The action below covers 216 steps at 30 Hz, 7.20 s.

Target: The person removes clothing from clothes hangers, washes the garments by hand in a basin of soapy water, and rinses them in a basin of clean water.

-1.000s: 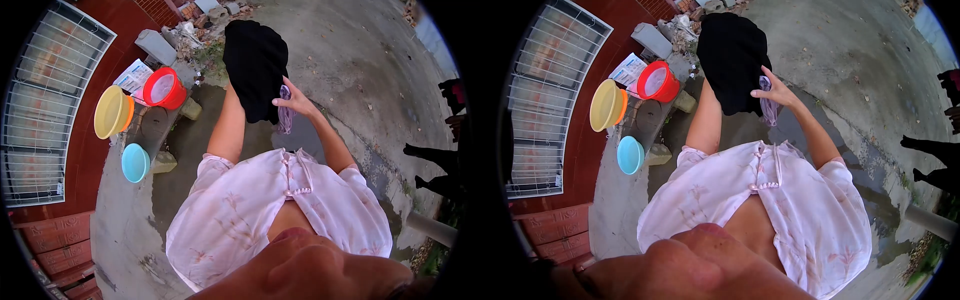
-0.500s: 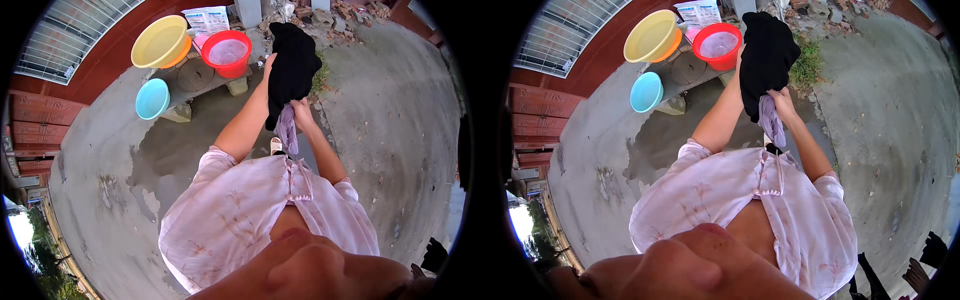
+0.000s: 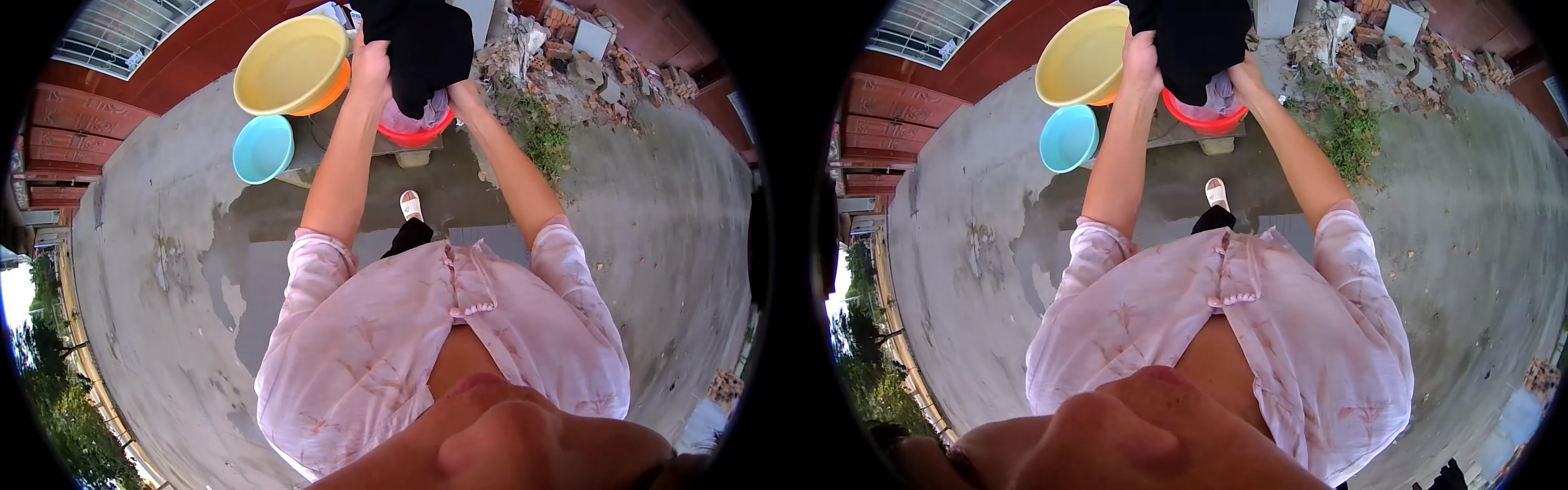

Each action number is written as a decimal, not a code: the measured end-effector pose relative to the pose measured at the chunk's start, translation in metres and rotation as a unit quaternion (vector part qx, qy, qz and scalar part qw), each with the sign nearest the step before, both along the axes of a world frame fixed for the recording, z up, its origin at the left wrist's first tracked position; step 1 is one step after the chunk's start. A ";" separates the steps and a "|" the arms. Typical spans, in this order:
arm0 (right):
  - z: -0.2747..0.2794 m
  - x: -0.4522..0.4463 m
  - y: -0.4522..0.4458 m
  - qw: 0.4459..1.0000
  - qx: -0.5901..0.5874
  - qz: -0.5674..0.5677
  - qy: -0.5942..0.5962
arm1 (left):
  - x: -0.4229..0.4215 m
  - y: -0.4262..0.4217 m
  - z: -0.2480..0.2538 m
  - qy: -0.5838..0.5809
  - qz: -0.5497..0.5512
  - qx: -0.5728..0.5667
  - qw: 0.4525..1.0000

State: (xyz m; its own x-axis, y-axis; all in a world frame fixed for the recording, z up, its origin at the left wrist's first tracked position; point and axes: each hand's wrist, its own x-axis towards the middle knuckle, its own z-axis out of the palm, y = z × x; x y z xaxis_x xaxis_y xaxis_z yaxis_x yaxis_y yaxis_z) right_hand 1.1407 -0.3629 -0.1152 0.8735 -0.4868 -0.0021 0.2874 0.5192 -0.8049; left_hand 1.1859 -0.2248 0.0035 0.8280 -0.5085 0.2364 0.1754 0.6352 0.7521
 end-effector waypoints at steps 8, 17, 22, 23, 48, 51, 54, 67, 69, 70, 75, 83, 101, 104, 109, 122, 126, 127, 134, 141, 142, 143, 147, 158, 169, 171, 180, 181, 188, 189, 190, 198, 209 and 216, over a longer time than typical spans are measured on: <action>-0.122 0.060 -0.056 0.978 -0.050 -0.075 0.187 | 0.129 -0.027 -0.240 0.186 0.010 0.092 0.978; -0.087 0.105 -0.066 0.982 0.120 -0.084 0.115 | 0.141 -0.003 -0.392 0.017 0.050 0.642 0.765; -0.127 0.110 -0.073 0.973 -0.157 -0.044 0.164 | 0.138 -0.011 -0.374 0.066 0.124 0.681 0.718; -0.140 0.104 -0.075 0.945 -0.249 0.008 0.211 | 0.136 -0.012 -0.374 0.063 0.153 0.682 0.712; -0.287 0.166 -0.059 0.661 -0.574 0.259 0.409 | 0.105 -0.046 -0.396 -0.170 0.005 0.811 0.560; -0.315 0.175 -0.054 0.624 -0.598 0.259 0.431 | 0.111 -0.048 -0.420 -0.165 0.000 0.828 0.535; -0.330 0.175 -0.060 0.569 -0.626 0.267 0.462 | 0.115 -0.054 -0.447 -0.120 -0.063 0.833 0.537; -0.437 0.195 -0.087 0.455 -0.584 0.453 0.496 | 0.151 -0.064 -0.513 0.200 -0.239 0.709 0.632; -0.441 0.203 -0.092 0.459 -0.581 0.444 0.505 | 0.152 -0.063 -0.516 0.268 -0.191 0.644 0.691; -0.443 0.204 -0.092 0.471 -0.576 0.435 0.508 | 0.153 -0.062 -0.518 0.313 -0.164 0.597 0.720; -0.390 0.199 -0.067 0.782 -0.383 0.254 0.420 | 0.163 -0.052 -0.496 0.485 -0.090 0.368 0.789; -0.272 0.150 -0.007 0.825 -0.404 0.190 0.346 | 0.179 -0.052 -0.455 0.634 0.050 0.350 0.688; -0.333 0.184 -0.046 0.626 -0.603 0.271 0.415 | 0.091 -0.061 -0.430 -0.198 -0.140 0.807 0.539; -0.359 0.196 -0.048 0.611 -0.522 0.345 0.485 | 0.103 -0.067 -0.468 -0.090 -0.155 0.820 0.543; -0.502 0.193 -0.061 0.462 -0.572 0.463 0.494 | 0.129 -0.052 -0.528 -0.123 -0.118 0.715 0.678; -0.317 0.205 -0.096 0.804 -0.408 0.138 0.411 | 0.150 -0.036 -0.432 0.291 0.166 0.501 0.798; -0.376 0.234 -0.093 0.812 -0.232 0.272 0.461 | 0.204 -0.055 -0.402 0.573 -0.012 0.237 0.785; -0.375 0.233 -0.096 0.821 -0.212 0.320 0.423 | 0.208 -0.057 -0.399 0.580 -0.051 0.168 0.795; -0.258 0.168 -0.024 0.805 -0.494 0.272 0.186 | 0.199 -0.063 -0.472 0.544 -0.038 0.084 0.834; -0.298 0.193 -0.052 0.791 -0.444 0.120 0.404 | 0.178 -0.076 -0.432 0.568 0.235 0.191 0.765; -0.317 0.191 -0.072 0.776 -0.420 0.103 0.460 | 0.163 -0.071 -0.427 0.567 0.233 0.189 0.767; -0.298 0.187 -0.085 0.792 -0.381 0.071 0.473 | 0.148 -0.062 -0.429 0.478 0.184 0.275 0.814; -0.297 0.147 -0.104 0.811 -0.428 0.133 0.377 | 0.115 -0.030 -0.398 -0.117 0.105 0.697 0.700; -0.390 0.176 -0.053 0.736 -0.528 0.204 0.372 | 0.127 -0.064 -0.483 0.117 0.078 0.725 0.674; -0.381 0.213 -0.065 0.790 -0.373 0.186 0.449 | 0.152 -0.037 -0.549 0.562 -0.002 0.188 0.806; -0.345 0.204 -0.065 0.900 -0.203 0.182 0.340 | 0.170 -0.047 -0.493 0.590 -0.030 0.040 0.806; -0.271 0.168 -0.014 0.814 -0.561 -0.031 0.149 | 0.174 -0.068 -0.507 0.519 -0.021 -0.073 0.852; -0.284 0.171 -0.021 0.817 -0.520 0.015 0.247 | 0.177 -0.067 -0.504 0.524 -0.012 -0.056 0.850; -0.336 0.166 -0.088 0.726 -0.535 0.034 0.430 | 0.165 -0.049 -0.414 0.193 0.082 0.540 0.815; -0.327 0.162 -0.092 0.717 -0.537 0.057 0.442 | 0.163 -0.038 -0.408 0.119 0.007 0.650 0.751; -0.318 0.157 -0.093 0.717 -0.536 0.057 0.442 | 0.162 -0.028 -0.403 0.041 -0.068 0.741 0.667; -0.293 0.150 -0.049 0.615 -0.661 0.186 0.387 | 0.110 -0.041 -0.442 -0.110 0.107 0.685 0.712; -0.422 0.195 -0.080 0.804 -0.322 0.188 0.463 | 0.161 -0.050 -0.519 0.580 -0.020 0.314 0.751; -0.274 0.152 -0.027 0.900 -0.293 0.164 0.279 | 0.167 -0.073 -0.484 0.603 0.039 0.096 0.791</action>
State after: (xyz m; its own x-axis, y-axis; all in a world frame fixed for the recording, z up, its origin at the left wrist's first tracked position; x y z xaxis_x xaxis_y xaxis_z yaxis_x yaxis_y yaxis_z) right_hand 1.2930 -0.3901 -0.3891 0.9127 -0.2636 -0.3122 -0.3378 -0.0570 -0.9395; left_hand 1.3529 -0.2980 -0.4806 0.4239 -0.3749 -0.8244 0.8046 0.5738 0.1528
